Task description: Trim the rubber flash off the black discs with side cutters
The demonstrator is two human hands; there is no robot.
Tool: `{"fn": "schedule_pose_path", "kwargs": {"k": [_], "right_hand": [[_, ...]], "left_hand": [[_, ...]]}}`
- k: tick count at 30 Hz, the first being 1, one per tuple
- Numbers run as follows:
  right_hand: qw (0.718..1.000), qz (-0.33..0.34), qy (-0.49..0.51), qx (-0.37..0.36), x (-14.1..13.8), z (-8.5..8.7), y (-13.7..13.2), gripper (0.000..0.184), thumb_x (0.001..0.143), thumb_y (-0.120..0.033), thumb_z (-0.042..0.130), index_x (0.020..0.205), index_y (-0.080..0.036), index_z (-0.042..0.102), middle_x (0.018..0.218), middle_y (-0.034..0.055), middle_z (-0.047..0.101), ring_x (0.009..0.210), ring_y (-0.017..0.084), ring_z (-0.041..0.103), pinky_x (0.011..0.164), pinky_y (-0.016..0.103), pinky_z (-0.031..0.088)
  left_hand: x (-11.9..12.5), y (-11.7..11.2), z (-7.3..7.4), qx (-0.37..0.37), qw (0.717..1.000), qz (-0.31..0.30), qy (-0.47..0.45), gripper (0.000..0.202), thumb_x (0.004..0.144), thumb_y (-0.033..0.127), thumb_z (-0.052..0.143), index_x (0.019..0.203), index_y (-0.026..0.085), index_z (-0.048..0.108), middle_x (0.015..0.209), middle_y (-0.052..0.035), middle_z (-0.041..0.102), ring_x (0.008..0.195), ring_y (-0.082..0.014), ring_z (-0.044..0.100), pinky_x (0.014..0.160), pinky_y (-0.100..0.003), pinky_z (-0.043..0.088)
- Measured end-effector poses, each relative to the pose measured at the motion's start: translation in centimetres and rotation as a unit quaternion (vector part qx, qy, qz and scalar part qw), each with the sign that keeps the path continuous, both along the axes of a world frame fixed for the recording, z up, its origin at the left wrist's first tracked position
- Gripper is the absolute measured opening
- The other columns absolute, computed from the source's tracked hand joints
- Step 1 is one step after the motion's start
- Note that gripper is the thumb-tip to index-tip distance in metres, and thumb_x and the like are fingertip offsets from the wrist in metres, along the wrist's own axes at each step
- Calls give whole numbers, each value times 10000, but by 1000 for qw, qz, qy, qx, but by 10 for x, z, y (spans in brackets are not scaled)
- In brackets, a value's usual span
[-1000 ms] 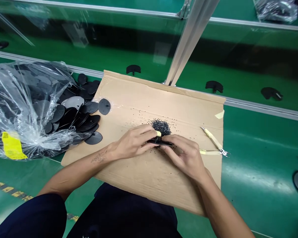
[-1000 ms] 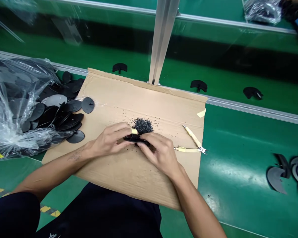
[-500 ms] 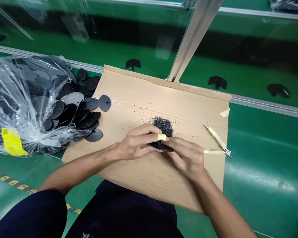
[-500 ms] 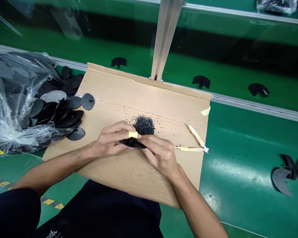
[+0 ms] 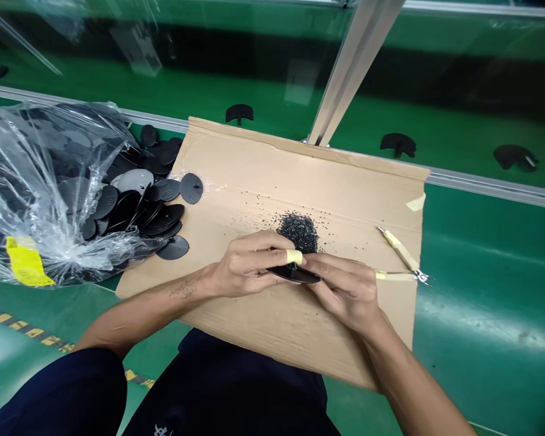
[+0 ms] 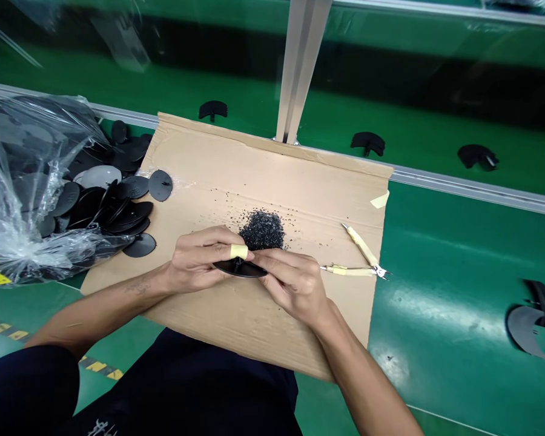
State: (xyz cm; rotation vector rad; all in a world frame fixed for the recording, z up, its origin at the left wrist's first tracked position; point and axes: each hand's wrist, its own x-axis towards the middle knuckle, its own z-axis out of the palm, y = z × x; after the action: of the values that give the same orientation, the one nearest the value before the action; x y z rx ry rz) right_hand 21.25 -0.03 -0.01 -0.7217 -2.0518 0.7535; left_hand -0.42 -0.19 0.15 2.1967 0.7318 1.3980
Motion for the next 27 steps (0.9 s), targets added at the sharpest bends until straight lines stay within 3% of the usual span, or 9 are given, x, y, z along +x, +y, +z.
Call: {"fn": "schedule_pose_path", "kwargs": {"k": [5,10,17,27], "right_hand": [[1000,-1,3,3,1,0,0,344,933,-111,648,1226,-265,740,1084,59,795,853,181,779,722,290,680],[999,23,16,-20,0,3,0,359,925,-80,644,1212,-271,742,1074,50,793,848,163,772,709,271,667],[998,13,30,-49,0,0,-1,293,942,-118,636,1170,-247,770,1079,75,793,818,170,770,714,277,657],[997,18,51,-62,-8,-5,1,167,946,-156,653,1063,-198,764,998,80,785,798,166,740,720,285,617]], "left_hand": [[0,1,0,0,1000,-15,18,222,987,186,611,1202,177,670,991,-94,709,865,-154,673,729,-290,587],[2,-5,0,15,1000,16,2,183,954,189,670,1135,174,687,946,-69,714,805,-138,667,694,-273,581],[2,-2,1,-10,1000,3,3,248,953,294,692,1170,174,692,922,-70,704,821,-156,666,709,-294,570],[4,-4,-2,-18,1000,21,9,192,973,285,661,1104,149,696,908,-72,710,812,-158,651,713,-303,557]]}}
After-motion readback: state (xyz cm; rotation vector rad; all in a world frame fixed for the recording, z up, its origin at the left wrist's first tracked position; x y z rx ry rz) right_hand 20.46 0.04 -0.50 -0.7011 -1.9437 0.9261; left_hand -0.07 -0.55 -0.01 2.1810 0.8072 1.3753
